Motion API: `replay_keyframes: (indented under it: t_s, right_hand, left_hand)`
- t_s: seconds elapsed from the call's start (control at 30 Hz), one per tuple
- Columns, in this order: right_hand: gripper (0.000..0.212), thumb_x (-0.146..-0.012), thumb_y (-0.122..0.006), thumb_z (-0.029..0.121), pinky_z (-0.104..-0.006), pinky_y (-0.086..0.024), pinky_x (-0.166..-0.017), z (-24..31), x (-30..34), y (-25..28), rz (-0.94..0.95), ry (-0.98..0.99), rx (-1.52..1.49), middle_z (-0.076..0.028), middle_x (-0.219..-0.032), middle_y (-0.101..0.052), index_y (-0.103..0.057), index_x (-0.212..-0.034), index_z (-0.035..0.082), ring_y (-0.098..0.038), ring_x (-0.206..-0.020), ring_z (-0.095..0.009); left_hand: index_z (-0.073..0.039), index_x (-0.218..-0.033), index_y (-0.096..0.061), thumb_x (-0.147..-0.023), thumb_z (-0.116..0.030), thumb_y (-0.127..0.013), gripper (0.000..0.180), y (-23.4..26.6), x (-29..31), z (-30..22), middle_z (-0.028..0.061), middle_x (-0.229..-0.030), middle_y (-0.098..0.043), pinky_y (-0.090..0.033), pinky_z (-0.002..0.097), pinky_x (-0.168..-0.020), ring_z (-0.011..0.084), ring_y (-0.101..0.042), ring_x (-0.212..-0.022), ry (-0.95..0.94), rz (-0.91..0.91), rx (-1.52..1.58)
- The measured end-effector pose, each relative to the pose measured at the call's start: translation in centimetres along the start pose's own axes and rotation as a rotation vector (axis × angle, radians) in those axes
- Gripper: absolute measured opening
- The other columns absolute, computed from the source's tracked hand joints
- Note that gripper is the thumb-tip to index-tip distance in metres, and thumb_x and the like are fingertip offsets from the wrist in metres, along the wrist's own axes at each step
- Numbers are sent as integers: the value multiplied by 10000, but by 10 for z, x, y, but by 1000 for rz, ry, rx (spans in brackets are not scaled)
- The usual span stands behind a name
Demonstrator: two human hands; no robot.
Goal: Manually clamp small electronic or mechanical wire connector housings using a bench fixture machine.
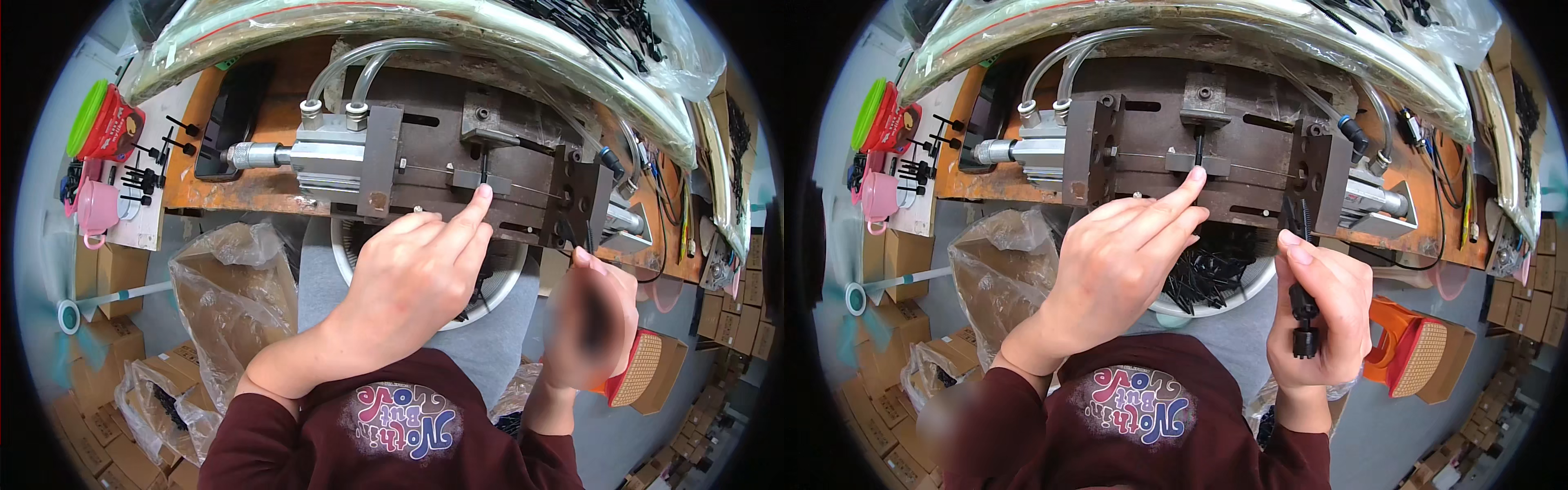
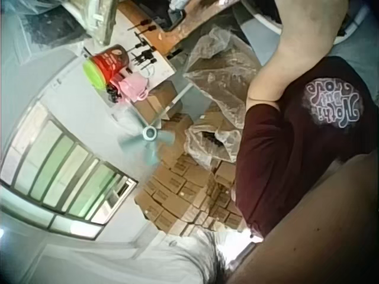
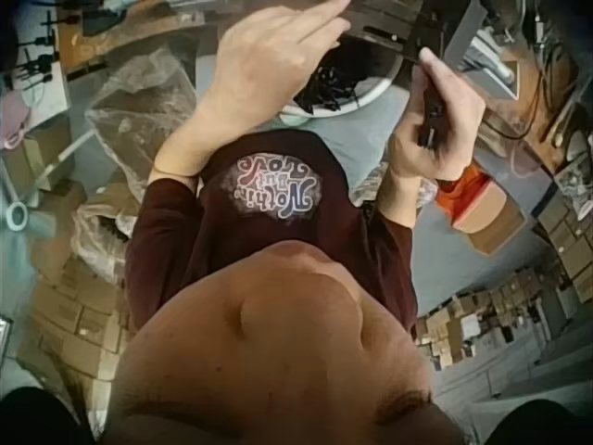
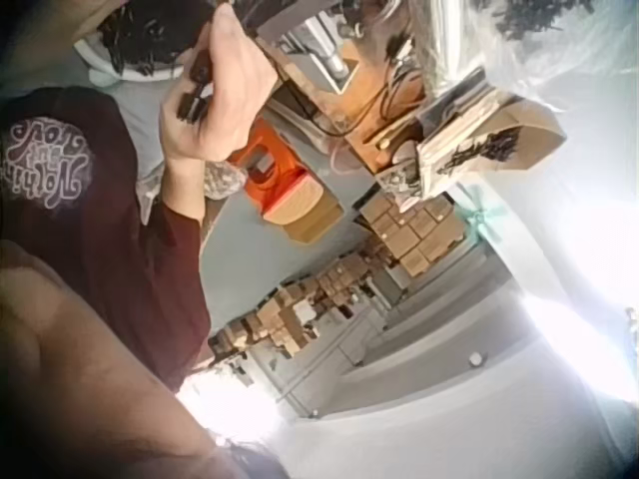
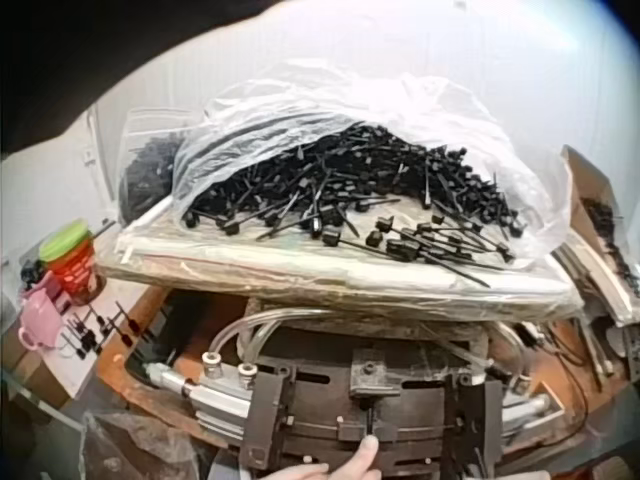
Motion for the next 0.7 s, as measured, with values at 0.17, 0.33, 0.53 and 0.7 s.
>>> replay_keyframes:
  t_s: [0.17, 0.33, 0.53, 0.7]
  right_hand:
    - [728, -788, -722, -125, -319, -539, -786, 3, 7, 1, -73, -56, -32, -180, -1036, -707, -323, -1388, -24, -666, -830, -237]
    - [354, -851, -618, -46, -308, -558, -613, 4, 10, -10, 60, 122, -121, -223, -1035, -695, -549, -1197, -75, -667, -705, -232]
    - [257, -870, -611, 1, -311, -573, -624, 5, 7, -20, 26, 229, -105, -249, -1050, -692, -646, -1106, -93, -685, -778, -269]
    - [426, -758, -663, -197, -343, -542, -761, -1, -2, -14, -45, 167, 59, -160, -1056, -712, -624, -1150, -38, -667, -868, -264]
  left_hand:
    - [-3, -1018, -694, -769, -93, -758, 272, 4, -1, 1, 116, -1215, -675, -548, 289, -685, 205, -674, -718, 7, 1, 12]
    - [-15, -1009, -709, -719, -76, -850, 328, 18, 2, -10, 96, -923, -709, -553, 256, -595, 143, -684, -684, 73, -75, 717]
    - [-19, -1010, -719, -705, -19, -838, 328, 21, 1, -7, 102, -969, -692, -562, 273, -648, 177, -667, -814, 82, -130, 722]
    - [-18, -1013, -710, -682, -24, -817, 348, 15, 7, 3, 113, -1066, -672, -559, 327, -699, 249, -660, -889, 37, -168, 292]
Point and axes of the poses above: each hand's wrist, its own x-axis away from the middle knuckle, its own y-axis out of the back of the hand, z = x × y, the point moved 4 cm from there along -x, towards the middle knuckle
